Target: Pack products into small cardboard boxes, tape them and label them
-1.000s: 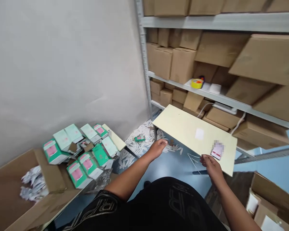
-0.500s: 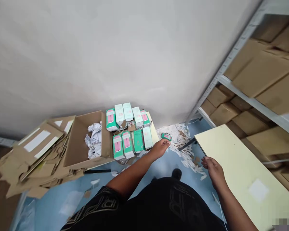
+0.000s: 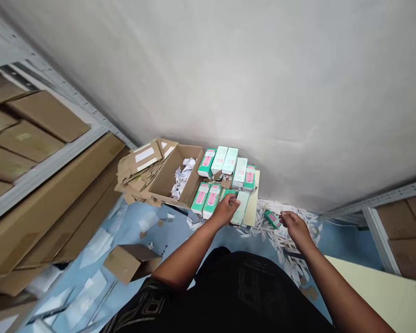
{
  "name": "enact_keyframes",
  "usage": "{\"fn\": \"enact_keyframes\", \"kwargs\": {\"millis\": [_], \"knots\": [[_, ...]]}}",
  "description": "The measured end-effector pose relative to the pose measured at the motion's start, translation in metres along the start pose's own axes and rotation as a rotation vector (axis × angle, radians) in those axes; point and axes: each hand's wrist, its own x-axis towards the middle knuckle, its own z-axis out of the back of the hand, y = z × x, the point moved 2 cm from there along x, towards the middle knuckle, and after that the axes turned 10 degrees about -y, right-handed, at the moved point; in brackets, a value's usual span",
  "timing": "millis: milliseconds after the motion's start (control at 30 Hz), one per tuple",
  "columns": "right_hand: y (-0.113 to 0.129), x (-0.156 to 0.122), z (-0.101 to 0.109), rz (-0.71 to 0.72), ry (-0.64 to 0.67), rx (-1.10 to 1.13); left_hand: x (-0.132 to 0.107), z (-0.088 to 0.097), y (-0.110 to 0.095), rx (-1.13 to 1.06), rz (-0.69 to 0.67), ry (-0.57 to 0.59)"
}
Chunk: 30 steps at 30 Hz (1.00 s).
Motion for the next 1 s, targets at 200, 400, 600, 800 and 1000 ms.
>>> {"fn": "enact_keyframes", "kwargs": {"millis": [200,400,600,800,1000], "knots": [[0.028,0.019,-0.059,0.01,0.217,-0.108,0.036,0.067,0.013,0.505,-0.173,-0.308],[0.03,0.016,-0.113,0.009,0.234,-0.137,0.128,0.115,0.03,0.842,-0.159,-0.32],[0.028,0.005,-0.157,0.012,0.197,-0.203,0.193,0.118,0.043,0.967,-0.141,-0.25],[0.025,0.003,-0.172,0.038,0.206,-0.248,0.208,0.119,0.047,0.932,-0.134,-0.216],[0.041,0.001,-0.184,0.076,0.245,-0.259,0.206,0.144,0.012,0.848,-0.151,-0.302]]}}
